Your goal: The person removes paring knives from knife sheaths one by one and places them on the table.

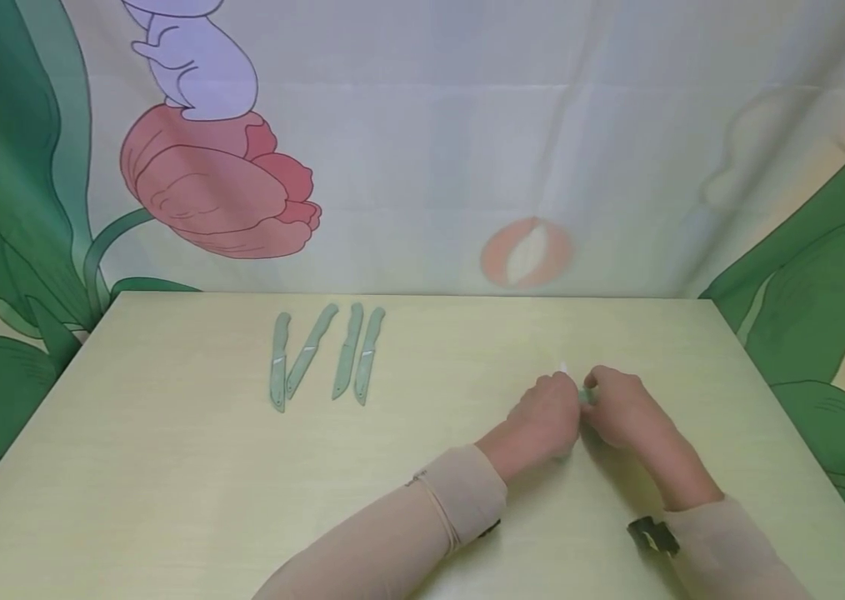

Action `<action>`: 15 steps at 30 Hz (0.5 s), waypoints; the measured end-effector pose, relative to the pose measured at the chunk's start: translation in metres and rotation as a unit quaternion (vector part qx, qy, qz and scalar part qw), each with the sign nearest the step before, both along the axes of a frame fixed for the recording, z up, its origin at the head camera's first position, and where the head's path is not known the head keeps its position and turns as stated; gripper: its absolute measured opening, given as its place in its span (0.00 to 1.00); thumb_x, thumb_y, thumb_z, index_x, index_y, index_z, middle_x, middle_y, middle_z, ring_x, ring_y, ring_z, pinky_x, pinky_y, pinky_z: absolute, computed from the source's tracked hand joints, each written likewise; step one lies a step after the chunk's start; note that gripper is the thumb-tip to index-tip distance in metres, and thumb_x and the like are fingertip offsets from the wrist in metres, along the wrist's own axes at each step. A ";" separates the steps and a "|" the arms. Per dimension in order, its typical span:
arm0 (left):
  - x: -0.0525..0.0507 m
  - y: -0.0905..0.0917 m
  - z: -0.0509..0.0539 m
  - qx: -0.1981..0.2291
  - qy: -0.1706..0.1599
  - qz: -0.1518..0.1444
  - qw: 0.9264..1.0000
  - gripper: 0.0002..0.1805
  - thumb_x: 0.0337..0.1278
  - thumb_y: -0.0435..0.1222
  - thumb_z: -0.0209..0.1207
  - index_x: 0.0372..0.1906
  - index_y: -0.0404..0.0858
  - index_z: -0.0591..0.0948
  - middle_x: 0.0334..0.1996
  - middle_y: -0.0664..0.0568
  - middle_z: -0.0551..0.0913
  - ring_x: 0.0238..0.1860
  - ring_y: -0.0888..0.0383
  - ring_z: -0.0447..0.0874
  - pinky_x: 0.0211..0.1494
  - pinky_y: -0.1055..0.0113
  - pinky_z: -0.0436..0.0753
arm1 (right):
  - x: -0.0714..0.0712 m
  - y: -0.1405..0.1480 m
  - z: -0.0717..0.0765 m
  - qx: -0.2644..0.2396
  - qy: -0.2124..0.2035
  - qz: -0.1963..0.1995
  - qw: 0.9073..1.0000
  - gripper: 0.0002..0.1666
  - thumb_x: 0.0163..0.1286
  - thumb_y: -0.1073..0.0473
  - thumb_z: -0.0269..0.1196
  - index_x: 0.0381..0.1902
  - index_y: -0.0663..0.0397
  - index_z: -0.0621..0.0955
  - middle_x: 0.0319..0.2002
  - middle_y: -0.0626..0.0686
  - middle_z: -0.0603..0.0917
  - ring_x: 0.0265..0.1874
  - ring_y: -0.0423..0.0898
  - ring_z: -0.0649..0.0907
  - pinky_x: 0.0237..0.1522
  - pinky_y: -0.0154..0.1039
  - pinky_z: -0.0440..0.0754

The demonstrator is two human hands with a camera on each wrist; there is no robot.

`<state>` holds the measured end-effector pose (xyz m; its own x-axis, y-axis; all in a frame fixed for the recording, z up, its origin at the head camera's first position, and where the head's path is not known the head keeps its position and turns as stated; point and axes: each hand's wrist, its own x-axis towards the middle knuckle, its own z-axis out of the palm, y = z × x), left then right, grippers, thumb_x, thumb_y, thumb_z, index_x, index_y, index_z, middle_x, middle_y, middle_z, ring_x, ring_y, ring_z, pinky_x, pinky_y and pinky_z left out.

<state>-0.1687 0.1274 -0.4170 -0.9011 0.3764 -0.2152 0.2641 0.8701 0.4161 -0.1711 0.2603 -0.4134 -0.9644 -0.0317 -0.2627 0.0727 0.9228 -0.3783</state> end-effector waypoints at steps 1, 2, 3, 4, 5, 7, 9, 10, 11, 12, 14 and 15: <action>0.000 -0.001 0.000 0.001 0.001 -0.001 1.000 0.10 0.73 0.35 0.63 0.51 0.35 0.77 0.35 0.51 0.76 0.25 0.60 0.72 0.23 0.71 0.74 | 0.000 0.000 -0.001 0.001 -0.001 -0.001 1.000 0.27 0.78 0.56 0.63 0.62 0.74 0.74 0.56 0.73 0.81 0.46 0.59 0.81 0.50 0.58 0.82; 0.000 -0.001 0.000 0.003 0.002 -0.001 1.000 0.11 0.74 0.36 0.63 0.51 0.35 0.77 0.35 0.51 0.76 0.25 0.60 0.72 0.24 0.71 0.75 | 0.000 0.000 -0.001 0.001 -0.003 -0.002 1.000 0.27 0.79 0.56 0.63 0.62 0.74 0.74 0.57 0.73 0.81 0.46 0.59 0.81 0.50 0.58 0.82; 0.000 -0.002 0.000 0.005 0.003 -0.002 1.000 0.11 0.74 0.36 0.62 0.51 0.34 0.77 0.35 0.51 0.75 0.25 0.60 0.72 0.24 0.71 0.75 | 0.000 0.000 -0.001 0.001 -0.003 -0.002 1.000 0.28 0.79 0.56 0.63 0.63 0.74 0.73 0.57 0.74 0.81 0.46 0.59 0.81 0.50 0.58 0.82; 0.000 -0.003 -0.001 0.007 0.005 -0.003 1.000 0.10 0.75 0.36 0.62 0.51 0.34 0.76 0.35 0.50 0.75 0.25 0.60 0.72 0.24 0.71 0.75 | 0.000 -0.001 -0.001 0.001 -0.003 -0.001 1.000 0.28 0.79 0.56 0.63 0.63 0.75 0.73 0.58 0.74 0.80 0.47 0.59 0.81 0.51 0.58 0.82; 0.000 -0.003 -0.001 0.010 0.006 -0.003 1.000 0.10 0.75 0.36 0.61 0.51 0.34 0.76 0.35 0.50 0.75 0.26 0.60 0.72 0.24 0.71 0.75 | 0.000 -0.001 -0.002 0.001 -0.003 -0.002 1.000 0.29 0.79 0.55 0.63 0.64 0.75 0.73 0.58 0.74 0.80 0.47 0.59 0.81 0.51 0.58 0.82; 0.000 -0.004 -0.001 0.015 0.007 0.002 1.000 0.11 0.75 0.36 0.62 0.51 0.34 0.75 0.34 0.50 0.75 0.25 0.60 0.72 0.23 0.70 0.75 | 0.000 -0.001 -0.003 0.000 -0.002 -0.005 1.000 0.30 0.79 0.55 0.63 0.65 0.75 0.72 0.58 0.75 0.80 0.46 0.59 0.81 0.50 0.58 0.83; 0.000 -0.005 -0.001 0.025 0.007 0.013 1.000 0.12 0.74 0.36 0.62 0.51 0.34 0.75 0.34 0.49 0.76 0.24 0.59 0.73 0.23 0.69 0.75 | 0.000 -0.001 -0.003 -0.001 0.000 -0.007 1.000 0.31 0.79 0.55 0.63 0.66 0.75 0.71 0.57 0.75 0.80 0.45 0.59 0.81 0.49 0.57 0.83; 0.000 -0.006 -0.001 0.032 0.004 0.021 0.999 0.12 0.73 0.35 0.62 0.51 0.34 0.74 0.33 0.49 0.76 0.23 0.59 0.73 0.22 0.68 0.76 | 0.000 -0.002 -0.003 -0.002 0.000 -0.009 1.000 0.32 0.78 0.55 0.63 0.67 0.75 0.70 0.56 0.74 0.80 0.45 0.58 0.81 0.48 0.56 0.83; 0.000 -0.007 -0.001 0.038 0.003 0.029 0.999 0.12 0.72 0.35 0.63 0.51 0.34 0.74 0.33 0.49 0.76 0.23 0.58 0.74 0.23 0.68 0.76 | 0.000 -0.002 -0.003 -0.003 -0.001 -0.011 1.000 0.32 0.78 0.55 0.63 0.67 0.75 0.70 0.56 0.74 0.81 0.44 0.58 0.81 0.47 0.55 0.83; 0.000 -0.007 -0.001 0.040 0.003 0.034 0.999 0.13 0.72 0.36 0.63 0.51 0.34 0.74 0.33 0.49 0.76 0.23 0.58 0.74 0.23 0.67 0.76 | 0.000 -0.002 -0.004 -0.003 0.000 -0.012 1.000 0.32 0.78 0.55 0.63 0.67 0.75 0.69 0.55 0.73 0.81 0.43 0.58 0.80 0.46 0.55 0.83; -0.001 -0.010 -0.001 0.049 0.001 0.042 0.998 0.14 0.70 0.36 0.64 0.51 0.35 0.74 0.33 0.48 0.77 0.23 0.58 0.75 0.23 0.66 0.77 | 0.001 -0.002 -0.003 -0.004 -0.001 -0.016 1.000 0.33 0.78 0.56 0.63 0.68 0.75 0.68 0.55 0.73 0.80 0.43 0.58 0.80 0.44 0.53 0.83; -0.002 -0.011 -0.001 0.049 0.003 0.040 0.998 0.15 0.70 0.37 0.66 0.51 0.35 0.74 0.34 0.49 0.77 0.24 0.58 0.76 0.24 0.66 0.77 | 0.001 -0.002 -0.002 -0.006 -0.002 -0.018 1.000 0.33 0.78 0.56 0.63 0.69 0.75 0.68 0.55 0.72 0.80 0.42 0.58 0.80 0.43 0.53 0.83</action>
